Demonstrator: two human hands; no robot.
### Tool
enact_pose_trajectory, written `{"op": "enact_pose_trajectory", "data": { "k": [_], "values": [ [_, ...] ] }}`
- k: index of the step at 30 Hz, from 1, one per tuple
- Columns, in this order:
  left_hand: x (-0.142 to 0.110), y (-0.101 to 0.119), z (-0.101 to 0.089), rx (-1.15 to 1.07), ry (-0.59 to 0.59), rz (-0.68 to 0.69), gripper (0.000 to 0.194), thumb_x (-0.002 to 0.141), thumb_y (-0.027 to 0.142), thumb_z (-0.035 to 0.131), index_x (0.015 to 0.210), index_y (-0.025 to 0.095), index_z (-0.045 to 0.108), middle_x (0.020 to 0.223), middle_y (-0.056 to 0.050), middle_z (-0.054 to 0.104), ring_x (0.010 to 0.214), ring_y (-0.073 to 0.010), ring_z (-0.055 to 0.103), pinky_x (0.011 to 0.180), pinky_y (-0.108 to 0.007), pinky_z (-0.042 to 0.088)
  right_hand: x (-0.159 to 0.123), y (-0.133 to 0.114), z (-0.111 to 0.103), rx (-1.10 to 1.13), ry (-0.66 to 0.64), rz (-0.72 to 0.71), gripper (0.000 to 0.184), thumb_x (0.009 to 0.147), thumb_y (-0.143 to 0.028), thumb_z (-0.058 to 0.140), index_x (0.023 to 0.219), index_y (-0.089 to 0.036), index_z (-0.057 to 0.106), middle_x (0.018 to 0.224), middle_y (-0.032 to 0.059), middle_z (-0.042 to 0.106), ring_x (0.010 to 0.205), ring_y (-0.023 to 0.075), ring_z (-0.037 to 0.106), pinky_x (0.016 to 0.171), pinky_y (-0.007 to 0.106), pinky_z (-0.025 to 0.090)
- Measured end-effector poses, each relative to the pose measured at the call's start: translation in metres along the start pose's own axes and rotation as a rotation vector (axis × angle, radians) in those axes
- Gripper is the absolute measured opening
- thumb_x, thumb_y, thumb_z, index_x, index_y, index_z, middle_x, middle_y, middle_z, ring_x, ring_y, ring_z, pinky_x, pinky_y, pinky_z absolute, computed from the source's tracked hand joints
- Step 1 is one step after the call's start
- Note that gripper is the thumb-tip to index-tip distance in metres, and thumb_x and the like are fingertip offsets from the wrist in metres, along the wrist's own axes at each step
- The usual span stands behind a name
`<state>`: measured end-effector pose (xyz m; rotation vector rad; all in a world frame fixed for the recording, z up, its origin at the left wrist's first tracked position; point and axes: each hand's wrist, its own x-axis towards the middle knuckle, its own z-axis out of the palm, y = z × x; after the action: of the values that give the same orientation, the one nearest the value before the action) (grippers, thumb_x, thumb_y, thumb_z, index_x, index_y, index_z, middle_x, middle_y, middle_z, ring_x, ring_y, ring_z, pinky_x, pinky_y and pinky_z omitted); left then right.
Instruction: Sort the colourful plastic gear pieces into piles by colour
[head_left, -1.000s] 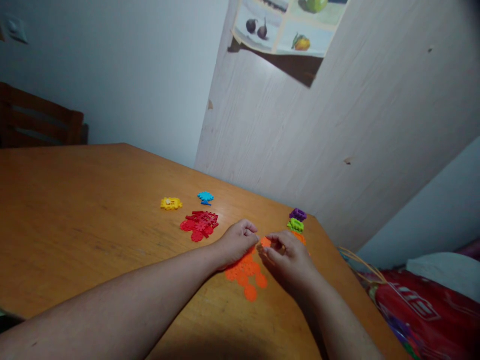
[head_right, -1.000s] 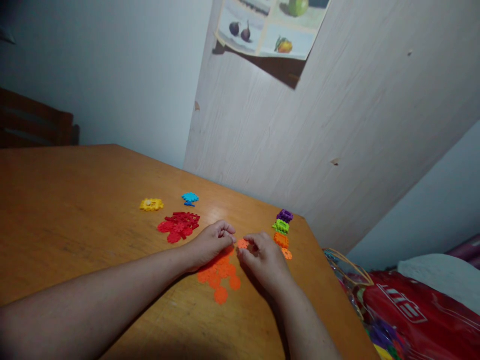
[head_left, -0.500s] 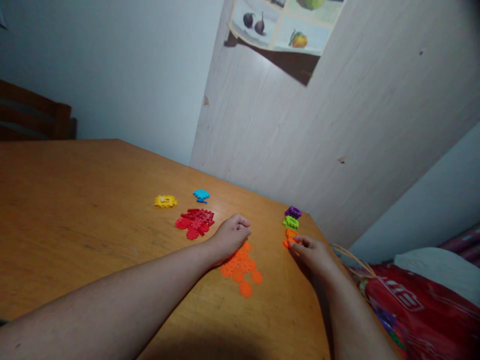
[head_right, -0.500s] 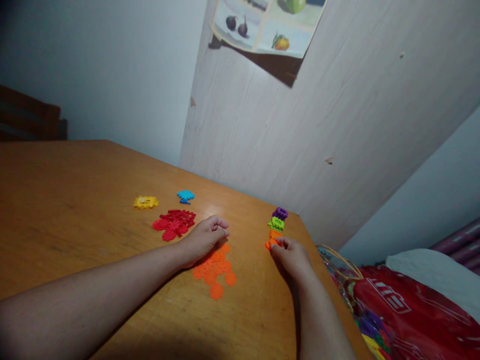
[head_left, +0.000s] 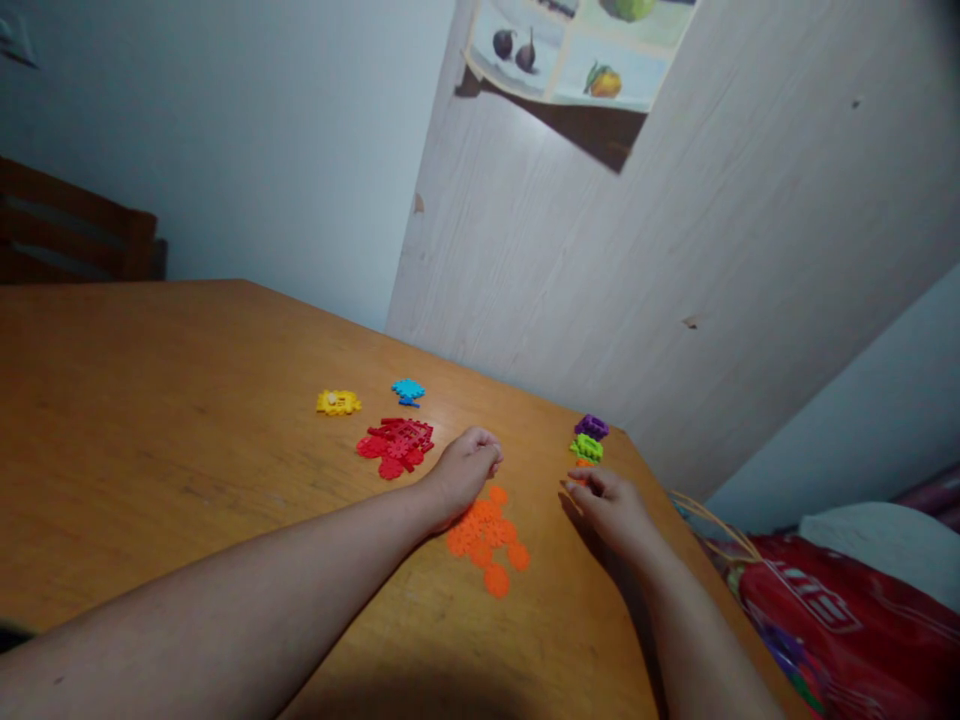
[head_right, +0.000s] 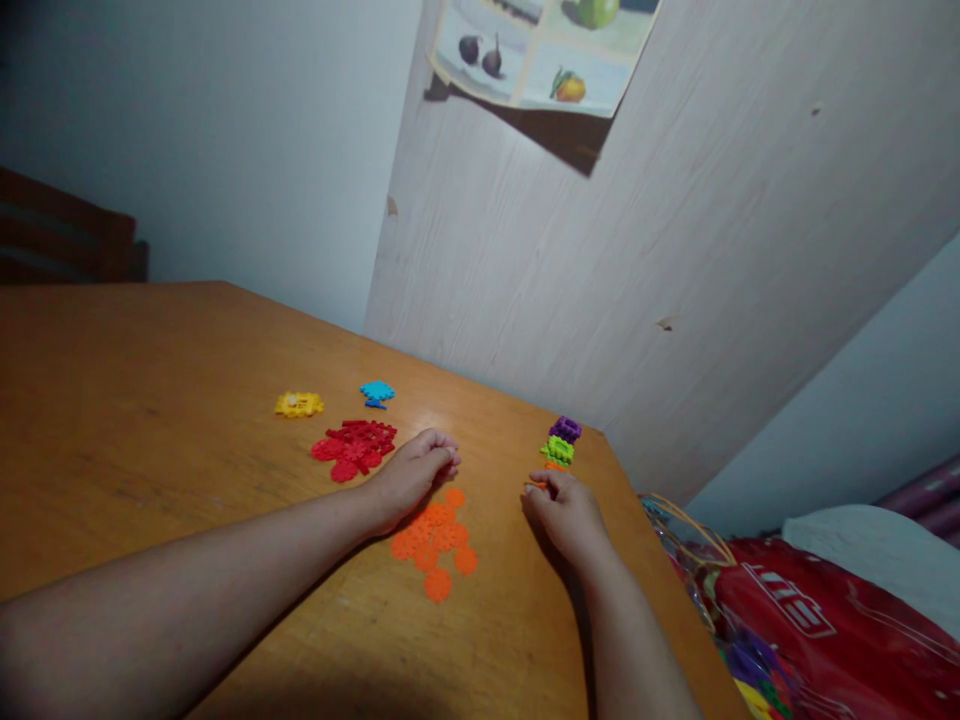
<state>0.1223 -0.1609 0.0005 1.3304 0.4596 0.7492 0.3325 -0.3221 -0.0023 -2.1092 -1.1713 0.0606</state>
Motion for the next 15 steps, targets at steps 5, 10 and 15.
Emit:
{"op": "enact_pose_trajectory", "data": {
  "k": [5, 10, 15],
  "values": [
    [0.000, 0.003, 0.001, -0.028, 0.049, -0.007, 0.015, 0.088, 0.033, 0.054, 0.086, 0.019, 0.050, 0.081, -0.001, 0.058, 0.076, -0.0142, 0.056, 0.074, -0.028, 0.045, -0.016, -0.055, 0.029, 0.023, -0.164, -0.246, 0.026, 0.087, -0.035, 0.061, 0.102, -0.020, 0.076, 0.096, 0.0080, 0.069, 0.092, 0.0213, 0.063, 0.084, 0.034, 0.049],
    [0.001, 0.000, 0.002, 0.007, 0.057, 0.016, 0.018, 0.089, 0.036, 0.053, 0.085, 0.019, 0.051, 0.079, 0.000, 0.057, 0.077, -0.0153, 0.056, 0.074, -0.028, 0.045, -0.019, -0.074, 0.044, -0.039, -0.284, -0.311, 0.034, 0.089, -0.027, 0.060, 0.120, -0.024, 0.073, 0.089, 0.0043, 0.060, 0.086, 0.0187, 0.059, 0.080, 0.033, 0.047],
    [0.002, -0.002, 0.002, 0.025, 0.046, 0.026, 0.013, 0.088, 0.031, 0.053, 0.084, 0.019, 0.051, 0.074, 0.002, 0.052, 0.075, -0.0147, 0.054, 0.072, -0.027, 0.043, -0.015, -0.074, 0.047, -0.049, -0.314, -0.234, 0.024, 0.085, -0.025, 0.063, 0.107, -0.023, 0.072, 0.090, 0.0028, 0.058, 0.083, 0.0173, 0.057, 0.077, 0.031, 0.045]
  ]
}}
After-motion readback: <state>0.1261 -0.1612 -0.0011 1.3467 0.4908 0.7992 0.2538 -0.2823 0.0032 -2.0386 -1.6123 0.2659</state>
